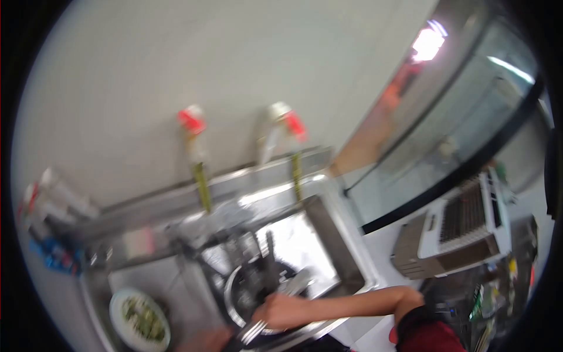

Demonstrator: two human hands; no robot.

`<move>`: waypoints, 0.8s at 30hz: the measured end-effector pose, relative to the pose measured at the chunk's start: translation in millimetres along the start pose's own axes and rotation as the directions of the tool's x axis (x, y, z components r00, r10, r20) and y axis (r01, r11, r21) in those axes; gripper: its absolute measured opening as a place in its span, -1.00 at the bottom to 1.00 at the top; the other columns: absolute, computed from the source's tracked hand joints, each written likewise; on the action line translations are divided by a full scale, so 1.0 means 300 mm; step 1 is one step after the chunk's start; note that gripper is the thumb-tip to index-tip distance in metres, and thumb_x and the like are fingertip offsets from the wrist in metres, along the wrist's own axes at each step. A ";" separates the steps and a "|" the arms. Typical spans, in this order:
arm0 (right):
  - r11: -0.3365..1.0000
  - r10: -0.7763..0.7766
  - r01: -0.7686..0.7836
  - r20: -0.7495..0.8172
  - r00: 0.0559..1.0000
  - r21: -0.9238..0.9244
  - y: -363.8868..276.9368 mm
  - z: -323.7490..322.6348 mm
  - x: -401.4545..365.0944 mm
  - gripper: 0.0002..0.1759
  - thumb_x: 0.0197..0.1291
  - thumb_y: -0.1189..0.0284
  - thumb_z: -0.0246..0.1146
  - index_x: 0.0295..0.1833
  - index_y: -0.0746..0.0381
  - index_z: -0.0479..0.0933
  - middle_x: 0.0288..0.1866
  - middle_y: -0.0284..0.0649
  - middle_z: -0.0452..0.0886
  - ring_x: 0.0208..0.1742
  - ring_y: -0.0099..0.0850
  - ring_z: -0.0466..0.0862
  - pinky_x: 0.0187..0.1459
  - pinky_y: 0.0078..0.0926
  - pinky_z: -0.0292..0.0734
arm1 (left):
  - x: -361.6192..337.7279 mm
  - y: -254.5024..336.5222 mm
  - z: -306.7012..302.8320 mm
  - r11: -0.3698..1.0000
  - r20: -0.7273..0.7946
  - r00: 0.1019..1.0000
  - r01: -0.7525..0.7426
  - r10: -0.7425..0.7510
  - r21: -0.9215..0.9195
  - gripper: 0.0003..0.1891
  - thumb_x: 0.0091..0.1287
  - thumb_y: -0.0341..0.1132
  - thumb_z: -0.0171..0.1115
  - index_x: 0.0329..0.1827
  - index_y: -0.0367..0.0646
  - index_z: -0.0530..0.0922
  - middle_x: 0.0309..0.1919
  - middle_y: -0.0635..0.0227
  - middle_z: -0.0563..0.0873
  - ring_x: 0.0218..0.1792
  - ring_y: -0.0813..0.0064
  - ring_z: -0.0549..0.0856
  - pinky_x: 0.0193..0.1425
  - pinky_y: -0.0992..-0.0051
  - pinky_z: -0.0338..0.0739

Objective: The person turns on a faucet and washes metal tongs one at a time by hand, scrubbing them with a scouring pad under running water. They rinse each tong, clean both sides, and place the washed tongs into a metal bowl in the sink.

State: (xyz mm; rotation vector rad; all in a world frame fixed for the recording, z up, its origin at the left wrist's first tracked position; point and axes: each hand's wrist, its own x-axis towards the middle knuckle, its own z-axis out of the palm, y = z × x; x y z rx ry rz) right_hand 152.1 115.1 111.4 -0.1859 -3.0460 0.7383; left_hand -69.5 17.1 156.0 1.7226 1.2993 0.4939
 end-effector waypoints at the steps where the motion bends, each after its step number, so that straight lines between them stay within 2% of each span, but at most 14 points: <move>1: 0.990 0.089 -0.077 -0.104 0.991 0.117 0.003 -0.007 -0.021 -0.72 -0.18 0.27 0.18 -0.40 0.23 0.36 -0.57 -0.23 0.45 -0.58 -0.28 0.52 -0.50 -0.35 0.42 | 0.043 -0.135 -0.030 0.978 0.168 0.985 -0.066 0.032 0.199 -0.64 0.23 -0.31 -0.08 0.03 -0.33 0.32 0.05 -0.08 0.34 0.10 0.06 0.33 0.19 0.32 0.15; 2: 0.971 0.192 -0.192 0.012 0.981 0.142 0.001 -0.078 -0.040 -0.69 -0.13 0.24 0.18 -0.36 0.25 0.37 -0.57 -0.18 0.51 -0.56 -0.21 0.56 -0.58 -0.30 0.43 | 0.141 -0.083 -0.098 0.973 -0.333 0.941 0.016 0.064 0.232 -0.63 0.20 -0.36 -0.02 0.06 -0.32 0.29 0.04 -0.08 0.34 0.12 0.12 0.31 0.23 0.34 0.10; 3: 0.966 0.245 -0.248 0.051 0.968 0.076 0.014 -0.080 -0.067 -0.66 -0.10 0.18 0.19 -0.36 0.23 0.37 -0.57 -0.19 0.52 -0.53 -0.21 0.58 -0.56 -0.30 0.44 | 0.245 -0.082 -0.169 0.998 -0.569 0.820 -0.055 0.063 0.031 -0.59 0.16 -0.37 0.04 0.08 -0.31 0.28 0.06 0.02 0.32 0.14 0.20 0.29 0.22 0.39 0.11; 4: 0.937 0.346 -0.349 0.084 0.935 0.024 0.009 -0.106 -0.087 -0.68 -0.09 0.19 0.18 -0.37 0.22 0.37 -0.56 -0.19 0.53 -0.54 -0.21 0.57 -0.56 -0.30 0.44 | 0.344 -0.052 -0.216 0.995 -0.725 0.688 -0.091 0.029 -0.046 -0.54 0.13 -0.35 0.11 0.09 -0.31 0.26 0.09 0.09 0.30 0.15 0.25 0.28 0.20 0.42 0.12; 5: 0.911 0.412 -0.413 0.059 0.909 0.002 0.004 -0.123 -0.100 -0.69 -0.10 0.20 0.19 -0.41 0.22 0.37 -0.58 -0.20 0.52 -0.55 -0.20 0.56 -0.57 -0.30 0.43 | 0.445 -0.056 -0.245 0.988 -0.770 0.638 -0.111 -0.012 -0.106 -0.51 0.11 -0.33 0.15 0.10 -0.29 0.25 0.13 0.14 0.25 0.15 0.31 0.26 0.19 0.43 0.13; 6: 0.878 0.478 -0.478 0.057 0.876 -0.010 0.003 -0.138 -0.108 -0.70 -0.12 0.21 0.20 -0.46 0.22 0.37 -0.61 -0.21 0.52 -0.58 -0.22 0.55 -0.57 -0.31 0.42 | 0.541 -0.054 -0.255 0.991 -0.776 0.630 -0.121 0.027 -0.063 -0.51 0.16 -0.35 0.09 0.15 -0.24 0.18 0.10 0.17 0.31 0.16 0.39 0.27 0.19 0.39 0.17; 8: 0.847 0.530 -0.531 -0.092 0.843 0.023 0.006 -0.133 -0.137 -0.70 -0.14 0.21 0.21 -0.47 0.22 0.37 -0.64 -0.20 0.50 -0.59 -0.23 0.54 -0.56 -0.31 0.42 | 0.755 -0.084 -0.235 0.824 -0.746 0.666 -0.426 0.005 -0.374 -0.63 0.14 -0.23 0.15 -0.10 -0.32 0.37 -0.30 0.22 0.53 -0.25 0.45 0.53 -0.15 0.52 0.40; 9: 0.852 0.522 -0.523 -0.108 0.846 0.017 -0.014 -0.132 -0.145 -0.70 -0.14 0.21 0.21 -0.47 0.22 0.37 -0.64 -0.20 0.50 -0.59 -0.23 0.54 -0.56 -0.31 0.42 | 0.780 -0.047 -0.265 0.828 -0.752 0.658 -0.433 0.019 -0.358 -0.63 0.14 -0.23 0.15 -0.10 -0.32 0.37 -0.30 0.22 0.53 -0.25 0.45 0.53 -0.15 0.52 0.40; 11: 0.800 0.600 -0.597 -0.125 0.790 0.061 -0.015 -0.123 -0.166 -0.71 -0.16 0.22 0.22 -0.47 0.22 0.38 -0.65 -0.19 0.50 -0.59 -0.25 0.55 -0.56 -0.31 0.41 | 0.840 -0.002 -0.302 0.908 -0.835 0.544 -0.303 -0.084 -0.290 -0.71 0.17 -0.19 0.12 -0.48 -0.28 0.39 -0.69 0.38 0.48 -0.66 0.58 0.48 -0.57 0.60 0.38; 12: 0.803 0.595 -0.592 -0.130 0.793 0.065 -0.014 -0.128 -0.174 -0.71 -0.16 0.22 0.22 -0.47 0.22 0.38 -0.65 -0.19 0.50 -0.59 -0.25 0.55 -0.56 -0.31 0.41 | 0.855 0.018 -0.304 0.911 -0.836 0.543 -0.301 -0.080 -0.282 -0.71 0.17 -0.19 0.12 -0.48 -0.28 0.39 -0.69 0.38 0.48 -0.66 0.58 0.48 -0.57 0.60 0.38; 14: 0.770 0.638 -0.632 -0.130 0.759 0.090 -0.013 -0.137 -0.194 -0.70 -0.17 0.22 0.23 -0.46 0.23 0.40 -0.65 -0.18 0.51 -0.58 -0.24 0.55 -0.55 -0.32 0.41 | 0.861 0.064 -0.308 0.773 -0.775 0.578 -0.357 -0.257 -0.524 -0.62 0.18 -0.18 0.11 -0.70 -0.17 0.26 -0.85 0.47 0.34 -0.85 0.66 0.32 -0.80 0.58 0.20; 17: 0.736 0.677 -0.666 -0.120 0.726 0.123 -0.001 -0.102 -0.237 -0.71 -0.17 0.22 0.23 -0.44 0.22 0.41 -0.64 -0.18 0.52 -0.57 -0.23 0.55 -0.52 -0.30 0.41 | 0.837 0.103 -0.338 0.710 -0.707 0.634 -0.338 -0.314 -0.618 -0.64 0.17 -0.17 0.12 -0.69 -0.13 0.25 -0.85 0.48 0.31 -0.88 0.69 0.28 -0.85 0.61 0.13; 22: 0.660 0.751 -0.734 -0.112 0.651 0.160 0.020 -0.048 -0.280 -0.72 -0.14 0.22 0.22 -0.42 0.21 0.44 -0.62 -0.13 0.52 -0.54 -0.16 0.55 -0.45 -0.24 0.41 | 0.836 0.120 -0.367 0.686 -0.675 0.644 -0.308 -0.360 -0.659 -0.63 0.13 -0.17 0.15 -0.69 -0.11 0.23 -0.87 0.50 0.27 -0.89 0.68 0.27 -0.86 0.60 0.11; 24: 0.560 0.828 -0.781 -0.164 0.536 0.275 0.044 0.012 -0.284 -0.71 -0.13 0.21 0.21 -0.44 0.23 0.45 -0.63 -0.08 0.51 -0.52 -0.12 0.54 -0.43 -0.22 0.41 | 0.833 0.111 -0.350 0.701 -0.681 0.633 -0.292 -0.369 -0.651 -0.63 0.12 -0.17 0.17 -0.69 -0.11 0.23 -0.86 0.50 0.27 -0.89 0.69 0.27 -0.86 0.61 0.11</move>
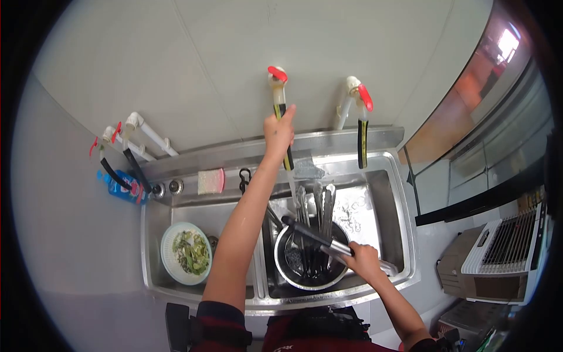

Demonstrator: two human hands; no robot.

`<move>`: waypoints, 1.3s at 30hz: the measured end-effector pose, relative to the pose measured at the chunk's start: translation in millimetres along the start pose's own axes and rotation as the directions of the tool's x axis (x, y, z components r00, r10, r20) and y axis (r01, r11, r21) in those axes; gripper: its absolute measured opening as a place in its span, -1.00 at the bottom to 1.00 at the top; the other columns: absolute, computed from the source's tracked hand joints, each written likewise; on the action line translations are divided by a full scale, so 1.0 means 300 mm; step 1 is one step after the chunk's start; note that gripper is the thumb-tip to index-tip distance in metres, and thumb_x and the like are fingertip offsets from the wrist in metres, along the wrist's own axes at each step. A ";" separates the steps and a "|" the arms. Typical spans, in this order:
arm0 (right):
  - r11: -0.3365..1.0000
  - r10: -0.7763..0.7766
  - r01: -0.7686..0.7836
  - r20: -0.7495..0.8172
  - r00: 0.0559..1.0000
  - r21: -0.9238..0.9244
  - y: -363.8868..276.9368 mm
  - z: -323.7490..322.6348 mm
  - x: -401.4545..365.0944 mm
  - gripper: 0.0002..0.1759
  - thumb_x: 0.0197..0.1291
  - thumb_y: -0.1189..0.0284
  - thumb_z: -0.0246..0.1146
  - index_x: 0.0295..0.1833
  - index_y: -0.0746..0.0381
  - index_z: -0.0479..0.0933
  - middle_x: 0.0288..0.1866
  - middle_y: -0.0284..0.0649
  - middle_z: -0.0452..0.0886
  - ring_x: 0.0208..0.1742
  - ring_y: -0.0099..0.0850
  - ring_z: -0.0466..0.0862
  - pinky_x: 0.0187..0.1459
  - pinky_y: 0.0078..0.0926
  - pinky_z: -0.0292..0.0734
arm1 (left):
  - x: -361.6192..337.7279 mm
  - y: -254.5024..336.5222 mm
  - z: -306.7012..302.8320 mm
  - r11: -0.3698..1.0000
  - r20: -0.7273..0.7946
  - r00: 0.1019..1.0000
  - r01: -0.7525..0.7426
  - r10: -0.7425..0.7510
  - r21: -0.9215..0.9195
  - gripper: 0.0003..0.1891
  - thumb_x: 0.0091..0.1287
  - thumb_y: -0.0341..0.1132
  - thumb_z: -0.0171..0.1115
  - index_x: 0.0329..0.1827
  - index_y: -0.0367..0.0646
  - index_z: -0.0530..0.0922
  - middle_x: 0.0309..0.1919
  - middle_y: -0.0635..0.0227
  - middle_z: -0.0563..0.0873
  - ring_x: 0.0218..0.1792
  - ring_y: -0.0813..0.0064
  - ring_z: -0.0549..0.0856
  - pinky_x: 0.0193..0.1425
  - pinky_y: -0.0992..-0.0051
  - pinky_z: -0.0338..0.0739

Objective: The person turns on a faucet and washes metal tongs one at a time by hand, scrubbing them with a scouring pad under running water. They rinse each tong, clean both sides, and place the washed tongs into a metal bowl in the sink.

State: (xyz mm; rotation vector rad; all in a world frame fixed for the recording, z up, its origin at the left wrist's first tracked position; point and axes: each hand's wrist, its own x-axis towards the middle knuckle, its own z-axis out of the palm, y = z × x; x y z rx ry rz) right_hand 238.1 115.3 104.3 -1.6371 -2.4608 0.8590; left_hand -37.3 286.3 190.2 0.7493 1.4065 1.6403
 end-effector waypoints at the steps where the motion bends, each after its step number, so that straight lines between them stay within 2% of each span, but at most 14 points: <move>1: 0.995 0.056 -0.053 -0.030 0.998 0.086 -0.001 0.017 0.010 -0.70 -0.13 0.21 0.20 -0.48 0.26 0.45 -0.65 -0.03 0.49 -0.52 -0.09 0.53 -0.43 -0.21 0.39 | -0.004 0.001 0.012 1.000 -0.025 0.999 -0.022 0.022 0.008 -0.63 0.12 -0.17 0.17 -0.69 -0.11 0.23 -0.86 0.51 0.27 -0.89 0.69 0.26 -0.87 0.61 0.10; 4: 0.962 0.175 -0.155 -0.072 0.982 0.223 -0.006 0.073 0.069 -0.70 -0.11 0.25 0.17 -0.48 0.31 0.45 -0.64 0.03 0.47 -0.52 -0.04 0.51 -0.43 -0.21 0.38 | -0.012 -0.004 0.006 1.000 -0.069 0.998 -0.007 0.007 0.002 -0.66 0.11 -0.19 0.18 -0.66 -0.10 0.23 -0.86 0.52 0.27 -0.90 0.70 0.24 -0.86 0.61 0.09; 7: 0.942 0.187 -0.143 -0.122 0.975 0.303 -0.024 0.087 0.137 -0.71 -0.11 0.26 0.16 -0.45 0.32 0.46 -0.64 0.04 0.47 -0.52 -0.03 0.51 -0.44 -0.22 0.39 | -0.019 -0.020 -0.030 1.000 0.082 0.996 0.025 -0.024 -0.010 -0.69 0.13 -0.15 0.16 -0.56 -0.12 0.27 -0.80 0.50 0.32 -0.81 0.71 0.32 -0.77 0.64 0.19; 10: 0.962 0.123 -0.085 -0.135 0.983 0.259 -0.040 0.073 0.197 -0.70 -0.11 0.26 0.16 -0.43 0.32 0.47 -0.62 0.04 0.47 -0.52 -0.04 0.51 -0.43 -0.22 0.39 | -0.028 -0.040 -0.076 0.996 0.223 0.975 0.011 0.008 -0.083 -0.60 0.20 0.01 0.01 -0.30 -0.23 0.37 -0.57 0.33 0.50 -0.54 0.58 0.50 -0.45 0.56 0.38; 12: 0.970 0.097 -0.059 -0.152 0.984 0.237 -0.039 0.073 0.224 -0.69 -0.12 0.24 0.16 -0.44 0.32 0.47 -0.61 0.03 0.48 -0.50 -0.05 0.52 -0.42 -0.22 0.39 | -0.055 -0.096 -0.135 0.955 0.143 0.989 0.064 -0.023 -0.290 -0.45 0.25 0.12 -0.20 -0.06 -0.24 0.35 -0.17 0.21 0.51 -0.12 0.44 0.47 -0.04 0.46 0.31; 13: 0.979 0.092 -0.063 -0.143 0.985 0.193 -0.036 0.074 0.235 -0.69 -0.12 0.24 0.16 -0.45 0.32 0.46 -0.61 0.03 0.49 -0.50 -0.06 0.52 -0.42 -0.22 0.39 | -0.084 -0.133 -0.167 0.985 0.065 0.995 0.078 -0.069 -0.151 -0.36 0.24 0.18 -0.31 0.06 -0.24 0.31 0.03 0.19 0.42 0.09 0.40 0.34 0.12 0.38 0.16; 18: 0.981 0.116 -0.081 -0.200 0.973 0.174 -0.046 0.094 0.265 -0.61 -0.14 0.15 0.20 -0.51 0.33 0.46 -0.66 -0.04 0.48 -0.56 -0.12 0.51 -0.46 -0.27 0.37 | -0.183 -0.441 -0.233 0.979 -0.004 0.980 0.201 -0.201 0.043 -0.41 0.21 0.16 -0.18 0.02 -0.21 0.34 -0.10 0.22 0.50 -0.05 0.40 0.46 0.05 0.35 0.24; 20: 0.982 0.117 -0.081 -0.217 0.969 0.168 -0.059 0.109 0.287 -0.60 -0.14 0.14 0.21 -0.51 0.33 0.45 -0.66 -0.04 0.48 -0.57 -0.12 0.51 -0.48 -0.27 0.37 | -0.208 -0.481 -0.181 0.873 0.120 0.928 0.372 -0.352 -0.316 -0.45 0.21 0.16 -0.17 -0.10 -0.20 0.39 -0.22 0.20 0.54 -0.19 0.39 0.53 -0.10 0.38 0.37; 23: 0.980 0.137 -0.100 -0.221 0.966 0.170 -0.074 0.110 0.297 -0.60 -0.11 0.14 0.21 -0.49 0.32 0.43 -0.65 -0.03 0.48 -0.54 -0.10 0.52 -0.47 -0.25 0.37 | -0.236 -0.426 -0.094 0.758 0.038 0.913 0.359 -0.406 -0.545 -0.53 0.20 0.11 -0.08 -0.21 -0.18 0.40 -0.39 0.21 0.55 -0.37 0.37 0.56 -0.26 0.40 0.44; 26: 0.960 0.216 -0.185 -0.134 0.967 0.212 -0.068 0.119 0.284 -0.59 -0.10 0.13 0.17 -0.40 0.32 0.43 -0.60 0.00 0.50 -0.49 -0.06 0.53 -0.43 -0.22 0.39 | -0.222 -0.513 -0.057 0.802 0.058 0.956 0.272 -0.286 -0.531 -0.66 0.16 -0.03 0.08 -0.28 -0.16 0.41 -0.52 0.28 0.52 -0.44 0.38 0.54 -0.33 0.40 0.45; 29: 0.945 0.234 -0.201 -0.105 0.966 0.256 -0.048 0.148 0.243 -0.60 -0.10 0.19 0.14 -0.24 0.28 0.42 -0.46 0.00 0.53 -0.35 -0.07 0.54 -0.29 -0.22 0.42 | -0.260 -0.488 -0.006 0.826 -0.095 0.945 0.222 -0.314 -0.518 -0.76 0.03 -0.19 0.25 -0.51 -0.18 0.46 -0.63 0.35 0.52 -0.57 0.52 0.52 -0.36 0.54 0.43; 33: 0.978 0.072 -0.028 -0.213 0.974 0.205 -0.064 0.165 0.268 -0.71 -0.04 0.23 0.15 -0.34 0.23 0.37 -0.53 -0.07 0.51 -0.44 -0.11 0.53 -0.40 -0.22 0.41 | -0.247 -0.482 -0.044 0.832 -0.238 0.936 0.092 -0.260 -0.548 -0.76 0.06 -0.26 0.19 -0.34 -0.23 0.41 -0.52 0.33 0.53 -0.52 0.51 0.52 -0.43 0.58 0.41; 37: 0.972 0.057 -0.006 -0.208 0.976 0.237 -0.137 0.127 0.275 -0.71 -0.03 0.23 0.16 -0.35 0.23 0.37 -0.53 -0.07 0.51 -0.44 -0.10 0.53 -0.40 -0.21 0.39 | -0.327 -0.408 -0.114 0.863 -0.076 0.971 0.166 -0.228 -0.476 -0.81 0.12 -0.35 0.12 -0.29 -0.20 0.33 -0.59 0.36 0.46 -0.58 0.48 0.50 -0.41 0.49 0.46; 39: 0.927 -0.158 0.222 -0.223 0.962 0.301 -0.160 0.129 0.263 -0.67 -0.05 0.22 0.19 -0.31 0.26 0.37 -0.53 -0.07 0.49 -0.45 -0.09 0.52 -0.40 -0.25 0.39 | -0.354 -0.388 -0.192 0.860 -0.146 0.981 0.033 -0.124 -0.509 -0.89 0.16 -0.39 0.06 -0.32 -0.15 0.33 -0.62 0.38 0.43 -0.62 0.55 0.45 -0.46 0.52 0.43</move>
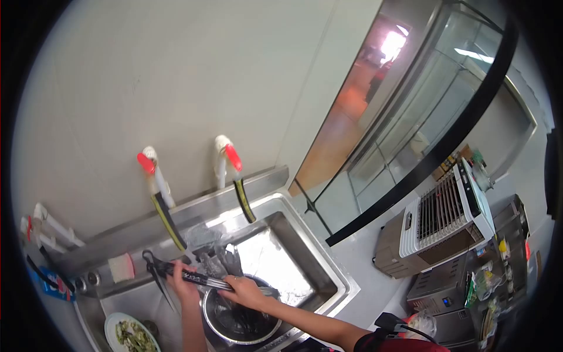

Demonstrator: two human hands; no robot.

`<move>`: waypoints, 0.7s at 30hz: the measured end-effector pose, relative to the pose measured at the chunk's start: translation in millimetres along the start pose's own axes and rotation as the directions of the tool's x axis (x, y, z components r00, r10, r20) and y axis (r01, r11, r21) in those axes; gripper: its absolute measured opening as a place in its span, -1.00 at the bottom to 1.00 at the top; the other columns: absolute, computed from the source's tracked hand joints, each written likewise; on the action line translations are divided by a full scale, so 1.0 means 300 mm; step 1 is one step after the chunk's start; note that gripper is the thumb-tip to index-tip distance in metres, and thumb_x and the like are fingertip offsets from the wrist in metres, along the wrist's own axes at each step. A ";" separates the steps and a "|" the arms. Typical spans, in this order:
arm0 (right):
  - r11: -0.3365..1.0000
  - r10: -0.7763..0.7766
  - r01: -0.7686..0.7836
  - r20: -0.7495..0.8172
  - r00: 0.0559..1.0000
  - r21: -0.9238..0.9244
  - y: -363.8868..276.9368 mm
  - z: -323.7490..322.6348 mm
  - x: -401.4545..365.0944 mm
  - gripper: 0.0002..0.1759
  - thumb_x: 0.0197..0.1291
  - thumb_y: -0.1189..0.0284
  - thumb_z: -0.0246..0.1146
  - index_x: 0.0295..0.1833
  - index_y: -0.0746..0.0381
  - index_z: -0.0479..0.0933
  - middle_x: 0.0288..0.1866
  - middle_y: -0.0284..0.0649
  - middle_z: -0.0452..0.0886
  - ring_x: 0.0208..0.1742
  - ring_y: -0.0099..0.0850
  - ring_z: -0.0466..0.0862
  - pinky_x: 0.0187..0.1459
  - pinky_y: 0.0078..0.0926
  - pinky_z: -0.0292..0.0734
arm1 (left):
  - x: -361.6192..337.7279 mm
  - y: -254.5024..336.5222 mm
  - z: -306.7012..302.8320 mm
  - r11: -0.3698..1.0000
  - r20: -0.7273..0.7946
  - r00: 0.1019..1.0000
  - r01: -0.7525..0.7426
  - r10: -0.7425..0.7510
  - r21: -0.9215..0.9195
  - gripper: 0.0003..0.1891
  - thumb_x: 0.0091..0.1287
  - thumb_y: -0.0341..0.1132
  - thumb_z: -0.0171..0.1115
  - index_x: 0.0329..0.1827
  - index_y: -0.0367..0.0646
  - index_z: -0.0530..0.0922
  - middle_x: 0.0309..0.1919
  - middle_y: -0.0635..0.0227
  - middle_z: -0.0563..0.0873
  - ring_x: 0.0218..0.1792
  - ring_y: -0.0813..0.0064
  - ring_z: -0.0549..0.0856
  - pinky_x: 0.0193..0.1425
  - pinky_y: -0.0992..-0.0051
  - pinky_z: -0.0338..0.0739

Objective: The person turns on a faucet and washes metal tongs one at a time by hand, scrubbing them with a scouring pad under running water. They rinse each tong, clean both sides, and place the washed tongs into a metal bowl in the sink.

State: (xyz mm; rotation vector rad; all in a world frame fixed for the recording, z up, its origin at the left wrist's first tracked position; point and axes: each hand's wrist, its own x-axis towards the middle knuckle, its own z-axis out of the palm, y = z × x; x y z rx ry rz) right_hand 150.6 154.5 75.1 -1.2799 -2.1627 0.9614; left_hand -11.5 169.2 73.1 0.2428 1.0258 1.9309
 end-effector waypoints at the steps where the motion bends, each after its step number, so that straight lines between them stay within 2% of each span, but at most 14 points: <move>1: 0.978 -0.193 0.189 0.027 0.981 0.093 -0.009 -0.012 0.004 -0.58 -0.09 0.21 0.23 -0.22 0.31 0.36 -0.46 -0.06 0.47 -0.39 -0.11 0.51 -0.32 -0.28 0.38 | -0.043 0.075 0.010 0.994 0.026 0.996 -0.085 0.087 -0.066 -0.93 0.17 -0.40 0.04 -0.34 -0.12 0.33 -0.63 0.42 0.41 -0.63 0.62 0.39 -0.49 0.56 0.37; 2: 0.978 -0.186 0.178 0.077 0.979 0.105 -0.043 -0.041 -0.003 -0.50 -0.12 0.20 0.26 -0.15 0.34 0.34 -0.36 -0.03 0.43 -0.28 -0.11 0.48 -0.24 -0.30 0.35 | -0.079 0.172 0.017 0.983 0.079 0.986 -0.133 0.144 -0.127 -0.94 0.18 -0.42 0.03 -0.35 -0.11 0.33 -0.64 0.46 0.36 -0.61 0.66 0.34 -0.48 0.60 0.32; 3: 0.984 -0.168 0.166 0.030 0.985 0.061 -0.065 -0.056 -0.021 -0.45 -0.13 0.21 0.26 -0.08 0.33 0.31 -0.21 -0.01 0.41 -0.14 -0.14 0.45 -0.12 -0.32 0.33 | -0.129 0.269 0.014 0.976 0.036 0.983 -0.175 0.181 -0.126 -0.94 0.19 -0.44 0.02 -0.33 -0.10 0.33 -0.61 0.48 0.33 -0.57 0.66 0.31 -0.40 0.61 0.31; 4: 0.977 -0.011 -0.004 0.071 0.997 0.214 -0.059 -0.052 -0.035 -0.44 -0.12 0.26 0.26 -0.02 0.33 0.28 -0.12 -0.05 0.40 -0.07 -0.21 0.42 -0.04 -0.39 0.32 | -0.169 0.363 0.012 0.958 -0.026 0.962 -0.274 0.273 -0.079 -0.93 0.19 -0.45 0.01 -0.31 -0.10 0.32 -0.57 0.46 0.33 -0.53 0.65 0.32 -0.32 0.57 0.32; 5: 0.955 0.006 0.003 -0.030 1.000 0.295 0.001 -0.013 -0.048 -0.42 -0.11 0.24 0.24 -0.01 0.36 0.29 -0.11 0.00 0.42 -0.04 -0.15 0.44 -0.01 -0.36 0.32 | -0.203 0.453 0.021 0.916 0.049 0.915 -0.401 0.400 0.000 -0.91 0.19 -0.44 0.01 -0.29 -0.12 0.31 -0.54 0.43 0.34 -0.50 0.61 0.34 -0.26 0.50 0.33; 7: 0.954 0.071 -0.051 -0.057 0.996 0.295 0.050 -0.029 -0.072 -0.46 -0.05 0.33 0.21 0.04 0.35 0.24 -0.15 -0.05 0.42 -0.11 -0.21 0.47 -0.04 -0.39 0.34 | -0.247 0.592 0.019 0.819 0.066 0.825 -0.565 0.561 0.100 -0.91 0.18 -0.44 0.02 -0.31 -0.15 0.31 -0.55 0.41 0.35 -0.49 0.56 0.36 -0.24 0.47 0.33; 9: 0.924 0.178 -0.163 -0.012 0.984 0.346 0.101 -0.026 -0.108 -0.54 -0.01 0.41 0.17 0.02 0.33 0.25 -0.16 -0.08 0.41 -0.17 -0.26 0.48 -0.12 -0.41 0.37 | -0.257 0.656 -0.005 0.723 0.063 0.746 -0.659 0.663 0.206 -0.92 0.17 -0.43 0.02 -0.33 -0.18 0.32 -0.55 0.39 0.36 -0.49 0.54 0.37 -0.23 0.45 0.34; 10: 0.920 0.174 -0.163 0.001 0.985 0.357 0.119 -0.020 -0.131 -0.54 -0.01 0.41 0.17 0.02 0.33 0.25 -0.16 -0.08 0.41 -0.17 -0.26 0.48 -0.12 -0.41 0.37 | -0.252 0.650 -0.023 0.665 0.068 0.711 -0.685 0.700 0.298 -0.93 0.15 -0.44 0.03 -0.36 -0.18 0.33 -0.55 0.37 0.39 -0.51 0.53 0.40 -0.26 0.45 0.36; 12: 0.944 0.201 -0.217 0.089 0.975 0.246 0.147 -0.012 -0.189 -0.60 0.00 0.46 0.15 -0.02 0.31 0.28 -0.15 -0.09 0.40 -0.21 -0.27 0.49 -0.19 -0.42 0.39 | -0.218 0.574 -0.064 0.659 -0.041 0.708 -0.632 0.705 0.407 -0.87 0.10 -0.52 0.12 -0.36 -0.17 0.34 -0.52 0.42 0.41 -0.52 0.62 0.42 -0.35 0.60 0.36; 13: 0.943 0.212 -0.226 0.082 0.974 0.244 0.157 -0.006 -0.215 -0.60 0.00 0.46 0.15 -0.02 0.31 0.28 -0.15 -0.09 0.40 -0.21 -0.27 0.49 -0.19 -0.42 0.39 | -0.188 0.515 -0.086 0.670 -0.100 0.715 -0.585 0.692 0.457 -0.84 0.08 -0.54 0.15 -0.35 -0.17 0.35 -0.51 0.45 0.41 -0.51 0.66 0.41 -0.37 0.66 0.34; 16: 0.978 0.126 -0.149 0.158 0.979 0.145 0.166 0.012 -0.275 -0.65 -0.01 0.47 0.15 -0.07 0.29 0.30 -0.15 -0.05 0.40 -0.24 -0.21 0.50 -0.23 -0.40 0.40 | -0.075 0.394 -0.119 0.679 -0.125 0.736 -0.528 0.666 0.511 -0.85 0.11 -0.50 0.16 -0.35 -0.15 0.34 -0.53 0.47 0.41 -0.51 0.66 0.40 -0.39 0.66 0.29; 17: 0.977 0.141 -0.163 0.153 0.978 0.138 0.166 0.018 -0.286 -0.65 -0.01 0.47 0.15 -0.07 0.29 0.30 -0.15 -0.05 0.40 -0.24 -0.21 0.50 -0.23 -0.40 0.40 | -0.024 0.364 -0.137 0.653 -0.094 0.739 -0.521 0.668 0.550 -0.85 0.10 -0.47 0.18 -0.37 -0.14 0.35 -0.52 0.49 0.41 -0.51 0.69 0.38 -0.39 0.67 0.28; 19: 0.975 0.155 -0.184 0.213 0.965 0.124 0.163 0.027 -0.313 -0.65 -0.01 0.46 0.15 -0.07 0.29 0.30 -0.15 -0.05 0.40 -0.23 -0.21 0.51 -0.23 -0.38 0.41 | 0.046 0.303 -0.158 0.632 -0.075 0.802 -0.406 0.593 0.660 -0.78 0.06 -0.39 0.25 -0.31 -0.24 0.40 -0.49 0.53 0.40 -0.46 0.73 0.34 -0.38 0.70 0.27; 21: 0.969 0.163 -0.196 0.205 0.965 0.152 0.156 0.032 -0.317 -0.65 0.00 0.45 0.15 -0.07 0.29 0.30 -0.15 -0.05 0.40 -0.23 -0.21 0.51 -0.23 -0.38 0.41 | 0.087 0.231 -0.187 0.633 -0.090 0.810 -0.378 0.580 0.675 -0.75 0.06 -0.36 0.26 -0.29 -0.27 0.40 -0.48 0.50 0.41 -0.46 0.69 0.35 -0.36 0.66 0.29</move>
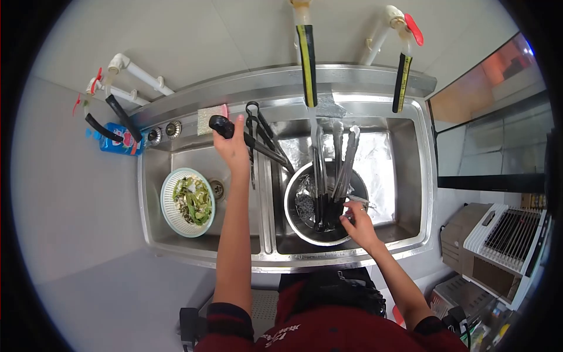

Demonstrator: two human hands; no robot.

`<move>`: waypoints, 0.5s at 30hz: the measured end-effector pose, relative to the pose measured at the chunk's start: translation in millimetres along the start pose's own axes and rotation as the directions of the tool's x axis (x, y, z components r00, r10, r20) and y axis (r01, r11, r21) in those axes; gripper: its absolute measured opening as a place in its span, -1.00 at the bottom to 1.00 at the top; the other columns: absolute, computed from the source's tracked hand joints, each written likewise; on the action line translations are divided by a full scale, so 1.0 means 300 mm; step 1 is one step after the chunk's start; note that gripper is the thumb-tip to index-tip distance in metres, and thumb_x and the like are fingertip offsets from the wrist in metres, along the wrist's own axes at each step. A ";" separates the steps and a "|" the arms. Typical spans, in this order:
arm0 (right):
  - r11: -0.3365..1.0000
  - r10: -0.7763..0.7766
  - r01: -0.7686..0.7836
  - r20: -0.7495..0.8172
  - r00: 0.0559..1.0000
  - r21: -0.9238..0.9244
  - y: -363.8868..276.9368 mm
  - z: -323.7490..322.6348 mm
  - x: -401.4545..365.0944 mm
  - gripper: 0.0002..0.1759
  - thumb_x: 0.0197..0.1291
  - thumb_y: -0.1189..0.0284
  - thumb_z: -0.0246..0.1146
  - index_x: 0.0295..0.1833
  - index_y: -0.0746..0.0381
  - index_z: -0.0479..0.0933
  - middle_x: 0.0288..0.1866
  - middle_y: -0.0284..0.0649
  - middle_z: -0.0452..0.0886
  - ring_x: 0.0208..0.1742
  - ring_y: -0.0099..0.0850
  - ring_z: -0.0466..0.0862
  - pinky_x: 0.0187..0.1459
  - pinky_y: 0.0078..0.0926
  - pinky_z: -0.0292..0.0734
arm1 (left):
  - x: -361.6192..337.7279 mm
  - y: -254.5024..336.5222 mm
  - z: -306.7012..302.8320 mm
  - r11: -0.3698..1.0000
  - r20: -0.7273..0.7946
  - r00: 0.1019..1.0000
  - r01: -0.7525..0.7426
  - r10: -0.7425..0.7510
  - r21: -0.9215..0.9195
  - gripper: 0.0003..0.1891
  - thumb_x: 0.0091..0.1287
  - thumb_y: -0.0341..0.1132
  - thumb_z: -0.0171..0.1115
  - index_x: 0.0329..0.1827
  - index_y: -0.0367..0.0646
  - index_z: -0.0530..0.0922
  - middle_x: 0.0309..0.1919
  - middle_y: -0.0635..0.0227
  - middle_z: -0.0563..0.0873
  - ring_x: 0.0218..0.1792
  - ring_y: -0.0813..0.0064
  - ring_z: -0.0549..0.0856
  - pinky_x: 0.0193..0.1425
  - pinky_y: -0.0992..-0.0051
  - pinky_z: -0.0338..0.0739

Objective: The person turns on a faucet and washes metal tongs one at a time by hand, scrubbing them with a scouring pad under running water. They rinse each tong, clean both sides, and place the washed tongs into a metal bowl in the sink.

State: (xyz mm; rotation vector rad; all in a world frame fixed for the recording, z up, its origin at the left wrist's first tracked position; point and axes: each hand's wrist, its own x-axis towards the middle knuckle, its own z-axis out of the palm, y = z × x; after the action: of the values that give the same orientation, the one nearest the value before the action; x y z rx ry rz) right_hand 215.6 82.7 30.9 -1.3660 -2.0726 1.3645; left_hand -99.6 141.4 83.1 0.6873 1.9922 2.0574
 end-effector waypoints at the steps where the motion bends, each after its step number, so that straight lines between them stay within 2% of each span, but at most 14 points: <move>1: 1.000 -0.011 0.011 0.013 1.000 -0.005 0.005 0.003 0.000 -0.65 0.00 0.45 0.15 -0.08 0.30 0.30 -0.16 -0.05 0.40 -0.23 -0.21 0.51 -0.23 -0.38 0.41 | -0.007 -0.048 0.013 0.999 -0.004 1.000 0.018 -0.017 0.029 -0.72 0.05 -0.32 0.27 -0.27 -0.30 0.41 -0.47 0.47 0.43 -0.46 0.65 0.36 -0.34 0.63 0.30; 2: 1.000 -0.014 0.014 0.026 1.000 -0.008 0.012 0.011 -0.004 -0.66 0.00 0.45 0.15 -0.08 0.30 0.30 -0.17 -0.05 0.41 -0.24 -0.21 0.51 -0.23 -0.37 0.41 | -0.008 -0.117 0.015 0.999 0.013 1.000 0.026 -0.027 0.035 -0.72 0.05 -0.32 0.27 -0.27 -0.30 0.41 -0.47 0.47 0.43 -0.46 0.65 0.36 -0.34 0.63 0.30; 5: 0.996 0.004 0.001 0.060 0.998 -0.090 0.065 0.043 0.007 -0.70 -0.03 0.43 0.14 -0.15 0.31 0.35 -0.21 -0.06 0.42 -0.19 -0.18 0.47 -0.20 -0.35 0.39 | -0.041 -0.265 0.007 0.977 0.072 0.996 -0.064 0.050 0.205 -0.66 -0.01 -0.28 0.31 -0.30 -0.31 0.40 -0.46 0.33 0.44 -0.41 0.46 0.40 -0.24 0.51 0.34; 10: 0.975 -0.012 0.037 0.113 0.994 -0.220 0.088 0.112 0.021 -0.71 -0.06 0.45 0.13 -0.16 0.29 0.37 -0.20 -0.05 0.42 -0.14 -0.13 0.44 -0.16 -0.32 0.38 | -0.042 -0.345 -0.018 0.976 0.145 0.988 0.027 -0.060 0.218 -0.65 -0.01 -0.28 0.30 -0.28 -0.31 0.39 -0.33 0.27 0.45 -0.30 0.43 0.42 -0.15 0.53 0.32; 12: 0.945 -0.156 0.192 0.150 0.976 -0.266 0.073 0.193 0.045 -0.68 -0.12 0.49 0.14 -0.15 0.29 0.38 -0.14 -0.02 0.41 -0.08 -0.13 0.42 -0.14 -0.36 0.39 | -0.038 -0.383 -0.038 0.957 0.187 0.980 0.013 -0.070 0.289 -0.58 -0.01 -0.27 0.30 -0.15 -0.30 0.37 -0.27 0.23 0.44 -0.21 0.40 0.43 -0.08 0.52 0.31; 13: 0.923 -0.217 0.257 0.165 0.962 -0.285 0.063 0.241 0.065 -0.65 -0.11 0.47 0.13 -0.11 0.28 0.37 -0.07 -0.02 0.38 -0.04 -0.12 0.40 -0.09 -0.30 0.36 | -0.051 -0.371 -0.040 0.956 0.185 0.980 0.014 -0.071 0.292 -0.58 -0.01 -0.27 0.30 -0.15 -0.30 0.37 -0.27 0.23 0.44 -0.21 0.40 0.43 -0.08 0.52 0.31; 15: 0.897 -0.278 0.324 0.187 0.942 -0.300 0.057 0.350 0.103 -0.62 -0.09 0.44 0.12 -0.06 0.26 0.36 0.00 -0.02 0.35 0.00 -0.12 0.39 -0.05 -0.24 0.32 | -0.108 -0.315 -0.057 0.981 0.166 0.983 0.043 -0.076 0.192 -0.52 0.05 -0.26 0.25 -0.02 -0.29 0.31 -0.17 0.20 0.42 -0.10 0.39 0.41 0.02 0.49 0.27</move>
State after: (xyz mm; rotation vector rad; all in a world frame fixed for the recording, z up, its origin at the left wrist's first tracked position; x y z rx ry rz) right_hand 138.5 53.4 -43.1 -1.0185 -2.5676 1.0449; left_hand -95.6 118.7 -15.6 0.8008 2.0954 1.7277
